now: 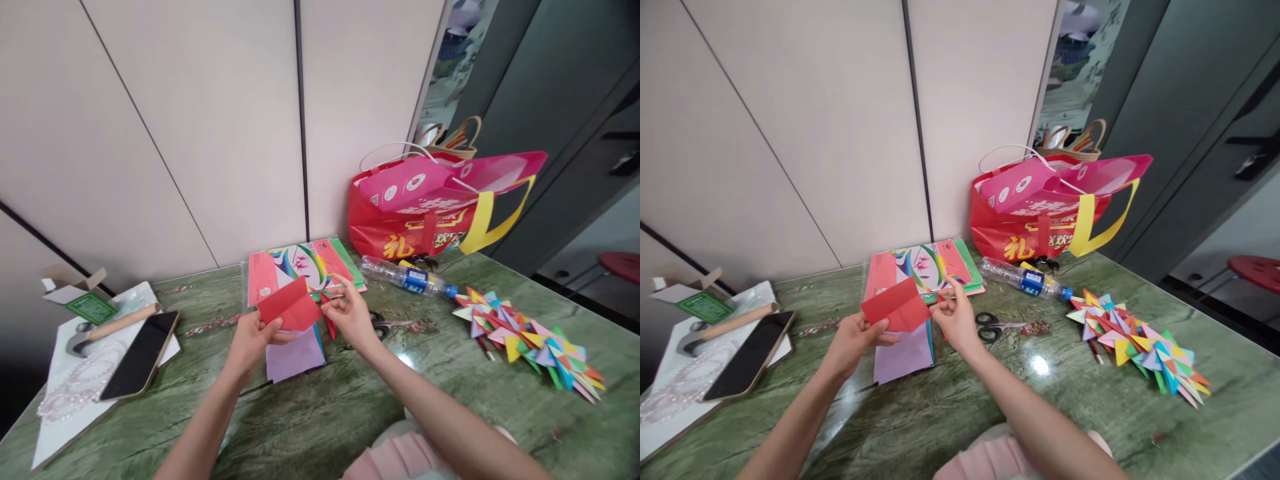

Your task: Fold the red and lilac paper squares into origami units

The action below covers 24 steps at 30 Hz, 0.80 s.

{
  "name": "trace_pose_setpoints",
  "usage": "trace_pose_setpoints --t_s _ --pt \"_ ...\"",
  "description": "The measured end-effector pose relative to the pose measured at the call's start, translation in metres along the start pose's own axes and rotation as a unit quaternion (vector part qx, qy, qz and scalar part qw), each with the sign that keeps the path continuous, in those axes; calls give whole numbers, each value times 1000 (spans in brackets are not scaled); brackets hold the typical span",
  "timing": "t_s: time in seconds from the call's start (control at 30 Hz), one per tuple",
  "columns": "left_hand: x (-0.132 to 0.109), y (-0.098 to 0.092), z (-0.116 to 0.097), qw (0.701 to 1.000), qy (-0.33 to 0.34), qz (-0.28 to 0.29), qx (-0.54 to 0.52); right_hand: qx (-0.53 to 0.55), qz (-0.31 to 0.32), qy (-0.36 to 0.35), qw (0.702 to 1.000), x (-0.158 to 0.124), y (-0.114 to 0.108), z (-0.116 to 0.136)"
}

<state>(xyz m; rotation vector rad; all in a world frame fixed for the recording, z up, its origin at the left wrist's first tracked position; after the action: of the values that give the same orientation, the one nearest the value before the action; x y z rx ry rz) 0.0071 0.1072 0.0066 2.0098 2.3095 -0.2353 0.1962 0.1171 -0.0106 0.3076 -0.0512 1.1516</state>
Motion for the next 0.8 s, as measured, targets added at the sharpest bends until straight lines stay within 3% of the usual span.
trace_pose_setpoints --t_s 0.17,0.33,0.43,0.53,0.67,0.8 --pt "-6 7 6 992 -33 71 99 -71 -10 -162 984 -12 1 29" --pt "-17 19 15 972 -51 157 166 -138 101 -288 942 -34 14 54" --pt "-20 21 14 967 -36 177 177 -153 148 -277 937 -38 20 50" --pt "-17 20 7 975 -2 161 154 -162 158 -245 943 -36 21 41" --pt "-8 9 1 991 9 78 104 -148 134 -156 967 -29 19 24" --pt "-3 1 0 998 7 8 63 -117 162 -78 977 -30 22 12"
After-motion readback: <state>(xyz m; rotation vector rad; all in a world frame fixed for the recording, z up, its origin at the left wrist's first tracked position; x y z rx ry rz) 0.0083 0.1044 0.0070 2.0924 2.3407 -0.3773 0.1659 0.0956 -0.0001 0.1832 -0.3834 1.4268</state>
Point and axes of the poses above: each hand's wrist, its own x-axis towards the middle knuckle, its own y-axis out of the palm, z = x × y, the point moved 6 cm from there along x, towards the middle knuckle, and after that the axes turned 15 degrees about -z, right-handed, at the moved point
